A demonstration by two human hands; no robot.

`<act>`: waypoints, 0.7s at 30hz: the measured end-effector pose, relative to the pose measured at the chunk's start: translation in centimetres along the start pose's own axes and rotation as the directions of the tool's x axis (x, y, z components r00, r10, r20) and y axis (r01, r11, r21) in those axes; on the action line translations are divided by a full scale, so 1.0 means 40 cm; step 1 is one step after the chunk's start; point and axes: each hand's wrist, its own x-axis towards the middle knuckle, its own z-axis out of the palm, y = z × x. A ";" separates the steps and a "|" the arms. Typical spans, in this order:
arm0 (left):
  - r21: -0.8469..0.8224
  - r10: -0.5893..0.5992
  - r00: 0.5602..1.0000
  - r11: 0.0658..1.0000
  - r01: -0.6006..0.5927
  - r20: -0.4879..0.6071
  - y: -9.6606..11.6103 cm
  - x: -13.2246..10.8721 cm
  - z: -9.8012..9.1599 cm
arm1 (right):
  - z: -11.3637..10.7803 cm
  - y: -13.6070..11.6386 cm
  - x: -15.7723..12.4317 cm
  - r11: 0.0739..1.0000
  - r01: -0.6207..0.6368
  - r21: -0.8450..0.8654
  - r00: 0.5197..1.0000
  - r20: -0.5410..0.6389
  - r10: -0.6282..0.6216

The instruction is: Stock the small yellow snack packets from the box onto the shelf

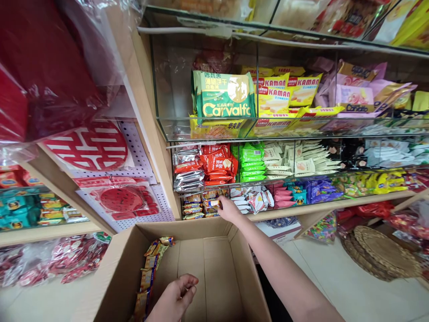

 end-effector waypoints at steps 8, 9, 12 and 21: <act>0.169 0.066 0.992 0.982 -0.083 0.103 -0.015 -0.003 0.003 | 0.012 0.016 0.002 0.902 -0.076 0.425 0.989 -0.080 0.122; 0.181 0.068 0.992 0.980 -0.086 0.105 -0.015 -0.003 0.002 | 0.013 0.017 0.001 0.897 -0.087 0.434 0.987 -0.084 0.137; 0.208 0.051 0.993 0.975 -0.073 0.107 -0.011 -0.005 0.000 | 0.019 0.020 0.000 0.898 -0.089 0.431 0.984 -0.104 0.148; 0.257 0.071 0.990 0.961 -0.100 0.122 -0.030 0.001 0.003 | 0.022 0.019 0.021 0.837 -0.055 0.545 0.995 -0.037 0.090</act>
